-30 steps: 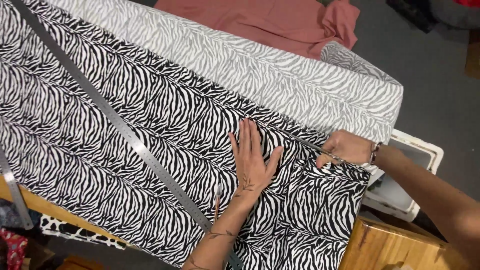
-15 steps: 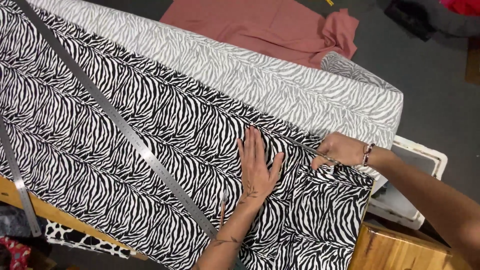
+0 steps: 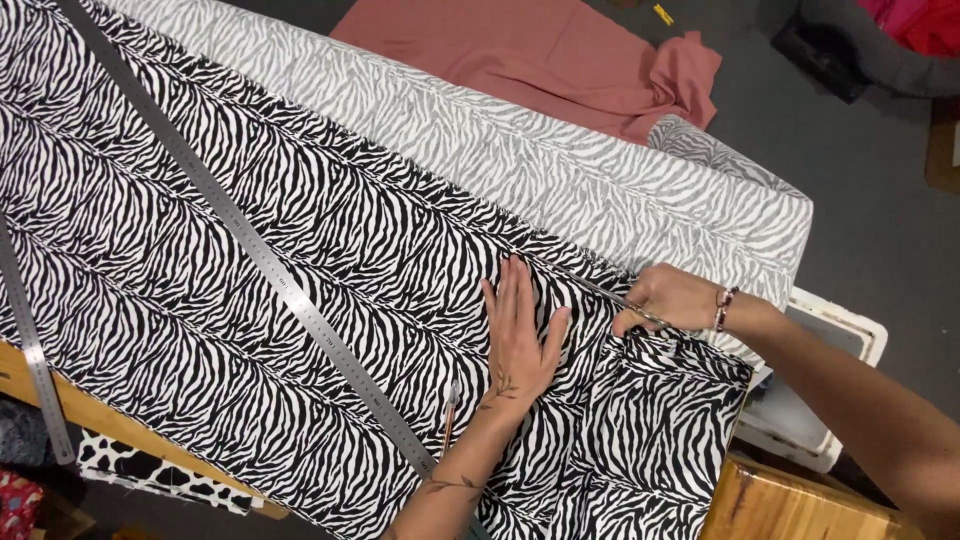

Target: The person measures and cuts a piece of zebra-print fabric on a wooden table using a metal ruler and scissors. They mark the fabric with a pencil, align the ruler, and cut along the edge. The person also handles a white storage bin and a small metal case containing sewing supplies.

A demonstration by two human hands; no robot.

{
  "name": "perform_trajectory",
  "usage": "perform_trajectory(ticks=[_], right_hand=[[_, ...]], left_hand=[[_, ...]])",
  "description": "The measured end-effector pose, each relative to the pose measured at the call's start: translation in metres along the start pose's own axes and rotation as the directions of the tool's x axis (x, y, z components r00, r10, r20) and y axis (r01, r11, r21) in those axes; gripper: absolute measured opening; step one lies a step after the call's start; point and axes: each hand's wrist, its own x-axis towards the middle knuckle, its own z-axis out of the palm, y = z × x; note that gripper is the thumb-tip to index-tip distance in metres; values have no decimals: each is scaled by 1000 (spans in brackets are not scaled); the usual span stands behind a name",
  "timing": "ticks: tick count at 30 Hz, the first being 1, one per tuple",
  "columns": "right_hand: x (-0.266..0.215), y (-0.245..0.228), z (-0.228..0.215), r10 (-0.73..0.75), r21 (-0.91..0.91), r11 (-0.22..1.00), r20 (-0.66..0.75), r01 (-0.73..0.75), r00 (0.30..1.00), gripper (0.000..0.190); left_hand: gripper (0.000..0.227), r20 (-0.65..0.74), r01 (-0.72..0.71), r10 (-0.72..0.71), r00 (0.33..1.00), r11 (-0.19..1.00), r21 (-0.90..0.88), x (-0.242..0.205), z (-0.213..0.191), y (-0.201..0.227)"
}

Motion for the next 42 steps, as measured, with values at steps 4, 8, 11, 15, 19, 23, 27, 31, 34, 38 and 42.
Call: perform_trajectory(ticks=[4,8,11,15,19,23,27,31,34,38,42], right_hand=[[-10,-10,3,10,-27,1000,7,-9,1000,59],[-12,-15,-1,48,-23,999,10,-48,999,58],[7,0,-1,41,-33,999,4,-41,999,58],[24,-6,-4,-13,-37,999,-1,13,1000,61],[21,-11,-4,-3,-50,999,2,4,1000,61],[15,-18,-4,9,-123,992,11,-8,1000,58],[12,-20,-4,21,-97,995,8,-20,1000,60],[26,-33,-8,12,-49,999,-8,-13,1000,60],[27,-52,-14,-68,-85,994,-19,66,998,63],[36,-38,-9,-61,-86,994,0,61,998,62],[22,-49,-10,-47,-122,991,12,48,999,61]], left_hand=[[71,15,20,-19,1000,999,-27,6,-19,3],[71,22,95,-104,994,964,247,19,-48,-13],[72,-3,124,-133,991,914,387,17,-54,-29],[72,-36,96,-89,995,905,415,16,-52,-33],[72,-51,93,-79,996,904,416,17,-52,-37],[68,-67,72,-49,997,909,410,25,-57,-39],[66,-39,39,-24,999,888,457,29,-60,-41],[68,-40,34,-16,999,876,482,27,-58,-41],[68,-32,50,-39,999,882,469,29,-59,-41],[69,-24,65,-61,998,890,451,28,-61,-41],[70,-21,72,-70,997,885,459,30,-60,-41]])
